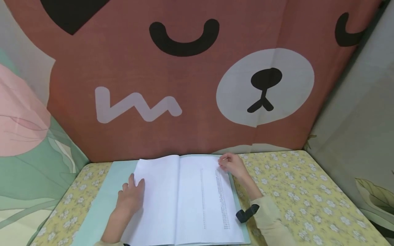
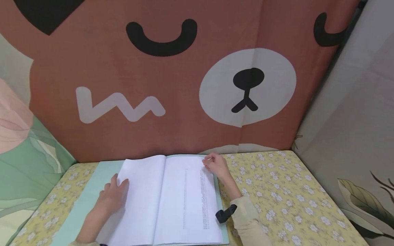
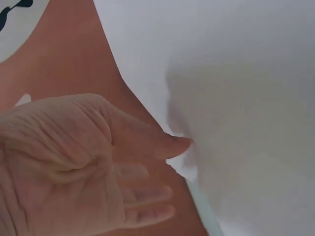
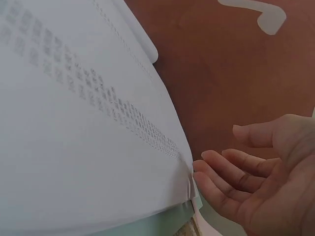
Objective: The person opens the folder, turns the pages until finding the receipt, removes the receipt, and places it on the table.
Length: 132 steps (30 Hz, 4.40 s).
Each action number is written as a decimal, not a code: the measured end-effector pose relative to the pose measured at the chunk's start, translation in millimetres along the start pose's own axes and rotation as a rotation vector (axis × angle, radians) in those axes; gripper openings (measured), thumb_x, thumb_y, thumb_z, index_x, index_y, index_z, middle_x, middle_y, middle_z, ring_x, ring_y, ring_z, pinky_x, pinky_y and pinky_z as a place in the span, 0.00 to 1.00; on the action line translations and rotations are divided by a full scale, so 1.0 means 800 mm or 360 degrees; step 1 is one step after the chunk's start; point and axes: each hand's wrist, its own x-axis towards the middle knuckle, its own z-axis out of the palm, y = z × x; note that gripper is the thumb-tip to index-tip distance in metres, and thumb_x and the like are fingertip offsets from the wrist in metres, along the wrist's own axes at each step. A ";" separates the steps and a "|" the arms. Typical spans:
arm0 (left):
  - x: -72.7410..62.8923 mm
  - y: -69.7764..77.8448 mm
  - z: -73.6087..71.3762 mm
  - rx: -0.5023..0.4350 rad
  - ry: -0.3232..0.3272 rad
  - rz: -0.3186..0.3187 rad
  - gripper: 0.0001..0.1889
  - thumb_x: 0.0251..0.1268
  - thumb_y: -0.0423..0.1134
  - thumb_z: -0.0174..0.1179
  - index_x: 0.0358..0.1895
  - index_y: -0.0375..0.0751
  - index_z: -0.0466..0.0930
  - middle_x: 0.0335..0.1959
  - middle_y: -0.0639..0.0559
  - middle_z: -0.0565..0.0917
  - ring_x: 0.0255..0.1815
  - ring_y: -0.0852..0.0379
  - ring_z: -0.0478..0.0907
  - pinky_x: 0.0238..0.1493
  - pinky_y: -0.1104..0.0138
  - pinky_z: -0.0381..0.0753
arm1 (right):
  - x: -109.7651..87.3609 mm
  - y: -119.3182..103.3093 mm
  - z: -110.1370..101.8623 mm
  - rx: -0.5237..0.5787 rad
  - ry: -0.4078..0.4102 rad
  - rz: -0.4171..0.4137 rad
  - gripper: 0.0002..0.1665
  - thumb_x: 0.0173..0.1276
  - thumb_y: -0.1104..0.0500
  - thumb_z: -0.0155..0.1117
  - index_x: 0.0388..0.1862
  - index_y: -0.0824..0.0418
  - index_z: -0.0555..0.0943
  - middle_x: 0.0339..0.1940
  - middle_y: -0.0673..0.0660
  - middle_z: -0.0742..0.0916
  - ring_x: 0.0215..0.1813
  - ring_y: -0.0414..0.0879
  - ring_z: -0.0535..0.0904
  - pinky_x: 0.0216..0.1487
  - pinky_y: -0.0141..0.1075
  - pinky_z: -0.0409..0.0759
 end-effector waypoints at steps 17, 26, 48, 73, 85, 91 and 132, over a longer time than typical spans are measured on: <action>-0.005 0.084 0.001 -0.0356 -0.0136 0.0454 0.29 0.81 0.48 0.54 0.77 0.38 0.67 0.82 0.35 0.58 0.80 0.26 0.52 0.70 0.30 0.58 | 0.003 0.011 -0.003 -0.0172 -0.0043 -0.0169 0.15 0.71 0.66 0.68 0.51 0.75 0.82 0.41 0.63 0.89 0.44 0.57 0.86 0.43 0.44 0.86; -0.001 0.081 0.008 -0.0406 -0.0323 0.0290 0.35 0.78 0.51 0.58 0.80 0.37 0.63 0.81 0.28 0.55 0.79 0.22 0.49 0.69 0.27 0.55 | 0.002 0.016 0.001 -0.0395 -0.0212 -0.0230 0.23 0.72 0.67 0.67 0.62 0.75 0.77 0.56 0.68 0.86 0.60 0.63 0.82 0.62 0.53 0.79; 0.007 0.082 0.011 -0.0482 -0.0372 0.0304 0.36 0.78 0.51 0.58 0.81 0.37 0.59 0.81 0.27 0.54 0.80 0.22 0.47 0.70 0.27 0.52 | 0.001 0.026 -0.003 -0.0844 -0.0350 -0.0171 0.36 0.73 0.64 0.67 0.75 0.74 0.68 0.74 0.71 0.74 0.77 0.66 0.66 0.76 0.55 0.64; 0.004 0.082 0.013 -0.0481 -0.0379 0.0285 0.36 0.77 0.50 0.59 0.80 0.35 0.61 0.80 0.25 0.54 0.79 0.21 0.48 0.69 0.26 0.51 | 0.001 0.038 0.002 -0.0825 -0.0339 -0.0205 0.38 0.72 0.61 0.69 0.76 0.73 0.67 0.74 0.70 0.74 0.78 0.66 0.64 0.77 0.56 0.62; 0.003 0.084 0.012 -0.0481 -0.0348 0.0347 0.36 0.78 0.50 0.58 0.80 0.36 0.60 0.80 0.26 0.54 0.79 0.21 0.47 0.70 0.26 0.52 | 0.002 0.035 -0.002 -0.0841 -0.0249 -0.0257 0.36 0.68 0.66 0.73 0.71 0.75 0.71 0.68 0.70 0.80 0.72 0.65 0.73 0.71 0.54 0.71; 0.006 0.083 0.012 -0.0489 -0.0382 0.0297 0.37 0.77 0.51 0.59 0.81 0.36 0.59 0.81 0.26 0.53 0.80 0.22 0.46 0.70 0.27 0.51 | 0.004 0.034 0.000 -0.0811 -0.0269 -0.0269 0.36 0.68 0.65 0.73 0.71 0.74 0.72 0.68 0.70 0.80 0.72 0.64 0.74 0.71 0.53 0.72; 0.005 0.080 0.015 -0.0501 -0.0380 0.0263 0.36 0.78 0.50 0.58 0.80 0.35 0.60 0.81 0.26 0.52 0.80 0.22 0.45 0.72 0.27 0.49 | 0.009 0.006 0.016 -0.0139 0.0158 -0.0067 0.15 0.78 0.60 0.62 0.56 0.66 0.87 0.61 0.65 0.86 0.65 0.62 0.80 0.64 0.55 0.77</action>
